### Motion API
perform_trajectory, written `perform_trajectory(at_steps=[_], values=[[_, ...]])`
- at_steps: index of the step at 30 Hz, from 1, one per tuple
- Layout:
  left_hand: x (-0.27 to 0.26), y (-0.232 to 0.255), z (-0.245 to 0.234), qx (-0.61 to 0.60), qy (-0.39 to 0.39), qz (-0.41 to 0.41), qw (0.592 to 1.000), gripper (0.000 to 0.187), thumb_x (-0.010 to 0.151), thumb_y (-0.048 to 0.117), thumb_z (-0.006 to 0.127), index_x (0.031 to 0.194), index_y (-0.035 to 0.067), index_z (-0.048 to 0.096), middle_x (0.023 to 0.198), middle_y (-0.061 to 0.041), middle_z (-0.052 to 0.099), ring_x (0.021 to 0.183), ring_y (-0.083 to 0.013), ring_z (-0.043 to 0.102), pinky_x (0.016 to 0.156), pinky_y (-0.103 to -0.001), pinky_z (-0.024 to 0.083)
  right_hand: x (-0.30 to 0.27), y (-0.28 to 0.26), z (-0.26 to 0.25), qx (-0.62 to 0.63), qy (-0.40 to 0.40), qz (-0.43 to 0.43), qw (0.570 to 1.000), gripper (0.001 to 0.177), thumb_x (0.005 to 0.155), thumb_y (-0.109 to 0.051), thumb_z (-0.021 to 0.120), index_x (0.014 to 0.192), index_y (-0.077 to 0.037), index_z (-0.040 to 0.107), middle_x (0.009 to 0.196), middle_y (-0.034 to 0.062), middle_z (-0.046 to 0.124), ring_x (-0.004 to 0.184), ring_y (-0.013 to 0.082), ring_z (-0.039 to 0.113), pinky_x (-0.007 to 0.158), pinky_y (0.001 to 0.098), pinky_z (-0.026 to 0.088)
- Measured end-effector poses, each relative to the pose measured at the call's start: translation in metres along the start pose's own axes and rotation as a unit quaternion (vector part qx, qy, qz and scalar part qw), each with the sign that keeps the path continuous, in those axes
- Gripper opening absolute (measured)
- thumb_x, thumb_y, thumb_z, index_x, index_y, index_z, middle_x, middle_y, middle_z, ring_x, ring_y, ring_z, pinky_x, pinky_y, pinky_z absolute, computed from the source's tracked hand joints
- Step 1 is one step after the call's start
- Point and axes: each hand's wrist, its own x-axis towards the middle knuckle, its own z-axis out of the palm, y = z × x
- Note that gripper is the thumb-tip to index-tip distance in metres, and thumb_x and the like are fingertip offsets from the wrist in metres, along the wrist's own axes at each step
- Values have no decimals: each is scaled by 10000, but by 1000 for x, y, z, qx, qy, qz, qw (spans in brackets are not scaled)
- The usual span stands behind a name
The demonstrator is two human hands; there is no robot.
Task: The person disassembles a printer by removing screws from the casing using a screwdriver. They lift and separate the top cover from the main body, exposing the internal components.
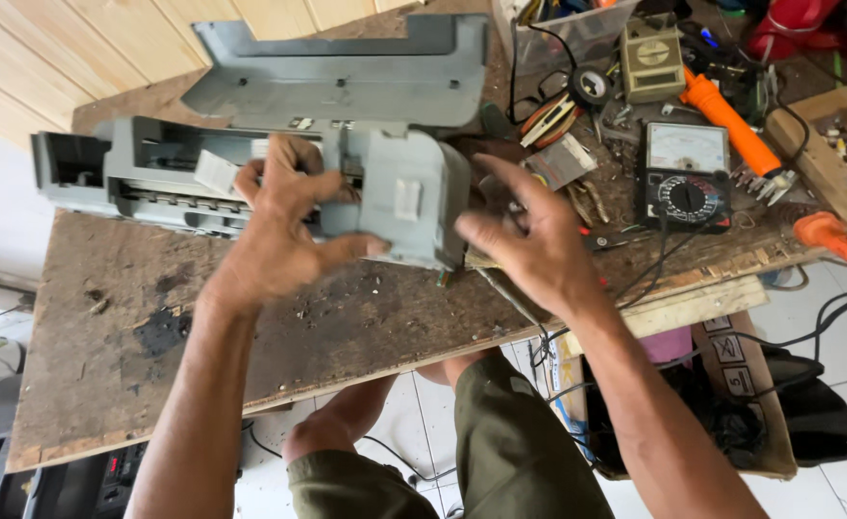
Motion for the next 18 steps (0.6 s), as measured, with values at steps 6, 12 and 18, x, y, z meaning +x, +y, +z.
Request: perform_trajectory(at_steps=[6, 12, 18], values=[[-42, 0, 7, 32, -3, 49, 998, 444, 786, 602, 925, 1001, 244, 773, 1138, 1, 363, 1206, -222, 389, 1162, -494, 172, -9, 19, 8, -10, -39, 16, 999, 1019, 813, -380, 883, 1700, -134, 444, 1524, 140, 614, 1374, 217, 643, 1130, 337, 560], [-53, 11, 7, 18, -17, 37, 999, 473, 793, 588, 935, 919, 189, 717, 1117, -28, 344, 1196, -226, 418, 1183, -544, 132, 5, 57, -4, -28, 47, 76, 996, 1015, 797, -632, 779, 1646, -142, 513, 1567, 139, 646, 1422, 245, 630, 1216, 387, 499], [-77, 13, 12, 36, -25, 37, 998, 418, 772, 518, 966, 1009, 213, 805, 1229, -45, 469, 1323, -267, 444, 1238, -620, 131, 39, 35, -3, -33, 104, 200, 974, 951, 882, -538, 750, 1681, -124, 441, 1695, 189, 548, 1548, 301, 566, 1244, 510, 471]])
